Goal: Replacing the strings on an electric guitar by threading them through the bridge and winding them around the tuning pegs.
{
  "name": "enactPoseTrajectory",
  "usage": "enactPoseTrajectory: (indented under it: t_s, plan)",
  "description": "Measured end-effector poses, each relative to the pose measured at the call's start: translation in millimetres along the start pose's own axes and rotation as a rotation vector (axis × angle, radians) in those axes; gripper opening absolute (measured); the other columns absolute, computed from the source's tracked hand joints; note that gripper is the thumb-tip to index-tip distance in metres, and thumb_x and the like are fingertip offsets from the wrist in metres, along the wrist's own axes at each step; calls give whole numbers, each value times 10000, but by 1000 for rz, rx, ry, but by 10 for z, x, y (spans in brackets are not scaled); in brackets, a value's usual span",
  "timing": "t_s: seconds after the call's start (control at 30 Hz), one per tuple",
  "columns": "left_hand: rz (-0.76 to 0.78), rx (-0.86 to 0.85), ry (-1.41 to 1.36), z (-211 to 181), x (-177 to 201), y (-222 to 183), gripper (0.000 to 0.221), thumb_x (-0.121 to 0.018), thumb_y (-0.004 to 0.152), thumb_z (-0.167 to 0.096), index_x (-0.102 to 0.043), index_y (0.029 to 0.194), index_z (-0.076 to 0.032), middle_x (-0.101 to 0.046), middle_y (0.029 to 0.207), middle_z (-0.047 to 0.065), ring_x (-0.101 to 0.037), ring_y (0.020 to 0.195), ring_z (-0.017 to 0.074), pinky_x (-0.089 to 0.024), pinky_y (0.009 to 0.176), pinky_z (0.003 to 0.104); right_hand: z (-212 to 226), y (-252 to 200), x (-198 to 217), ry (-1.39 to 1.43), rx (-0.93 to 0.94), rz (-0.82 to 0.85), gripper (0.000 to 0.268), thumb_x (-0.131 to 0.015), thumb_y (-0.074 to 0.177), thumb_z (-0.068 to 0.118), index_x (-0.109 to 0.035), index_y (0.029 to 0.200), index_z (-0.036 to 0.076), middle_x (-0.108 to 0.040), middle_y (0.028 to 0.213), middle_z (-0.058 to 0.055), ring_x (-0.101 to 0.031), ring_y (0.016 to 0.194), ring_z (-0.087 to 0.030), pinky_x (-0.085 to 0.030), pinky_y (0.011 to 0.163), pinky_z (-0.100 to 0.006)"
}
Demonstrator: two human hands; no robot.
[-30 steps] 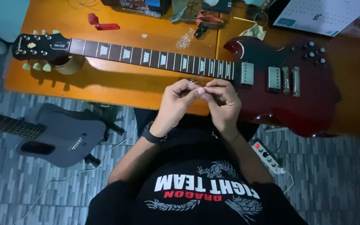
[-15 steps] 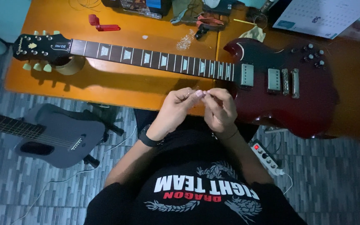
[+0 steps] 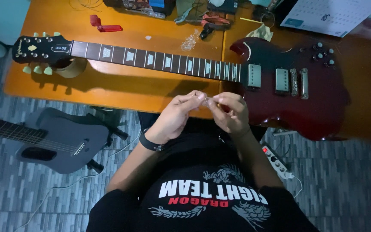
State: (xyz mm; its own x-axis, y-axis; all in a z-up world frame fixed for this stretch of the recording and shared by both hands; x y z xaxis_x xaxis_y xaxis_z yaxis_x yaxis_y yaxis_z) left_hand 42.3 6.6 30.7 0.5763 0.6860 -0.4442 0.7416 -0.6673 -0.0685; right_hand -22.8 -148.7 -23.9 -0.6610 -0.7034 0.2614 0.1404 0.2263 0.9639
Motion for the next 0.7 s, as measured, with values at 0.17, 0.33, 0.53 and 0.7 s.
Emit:
enactPoseTrajectory:
  t_s: [0.17, 0.33, 0.53, 0.7]
  plan:
    - [20, -20, -43, 253, 58, 67, 177, -653, 1024, -157, -758, 938, -44, -615, 1121, 30, -467, 1210, 95, -375, 1030, 329, 31, -96, -30, -33, 90, -52, 313, -793, 720, -231, -771, 988, -71, -658, 1172, -324, -712, 896, -521, -641, 564, -516]
    - [-49, -22, -44, 217, -10, 28, 121, -733, 960, -133, -791, 989, -31, -669, 1077, 93, -575, 1205, 213, -410, 1036, 397, 70, -14, -12, -58, 3, -50, 268, -817, 764, -175, -746, 1006, -85, -667, 1095, -200, -708, 880, -486, -648, 599, -537]
    - [-85, -13, -3, 121, -37, -18, 161, -766, 934, -156, -788, 1016, -19, -724, 1064, 137, -618, 1142, 206, -448, 999, 380, -157, -312, -5, -94, -47, -100, 217, -823, 757, -133, -724, 942, -81, -679, 1098, -233, -698, 795, -458, -623, 527, -494]
    - [-166, -142, 127, 22, 124, -16, 49, -728, 945, -106, -757, 935, -68, -722, 742, 47, -648, 830, 78, -508, 845, 296, -267, -128, 146, -7, -184, 54, 135, -766, 880, -57, -716, 969, 32, -660, 1209, -198, -671, 997, -415, -578, 699, -419]
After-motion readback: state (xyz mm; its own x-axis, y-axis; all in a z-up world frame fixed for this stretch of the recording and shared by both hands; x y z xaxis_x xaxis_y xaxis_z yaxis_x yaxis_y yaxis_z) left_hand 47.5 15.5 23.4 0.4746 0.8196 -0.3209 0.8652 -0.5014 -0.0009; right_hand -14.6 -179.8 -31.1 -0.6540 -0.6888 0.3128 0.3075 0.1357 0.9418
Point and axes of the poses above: each hand's wrist, its own y-axis towards the middle knuckle, its own x-axis out of the back of the hand, z = x × y, the point moved 5 cm from there along y, towards the middle knuckle
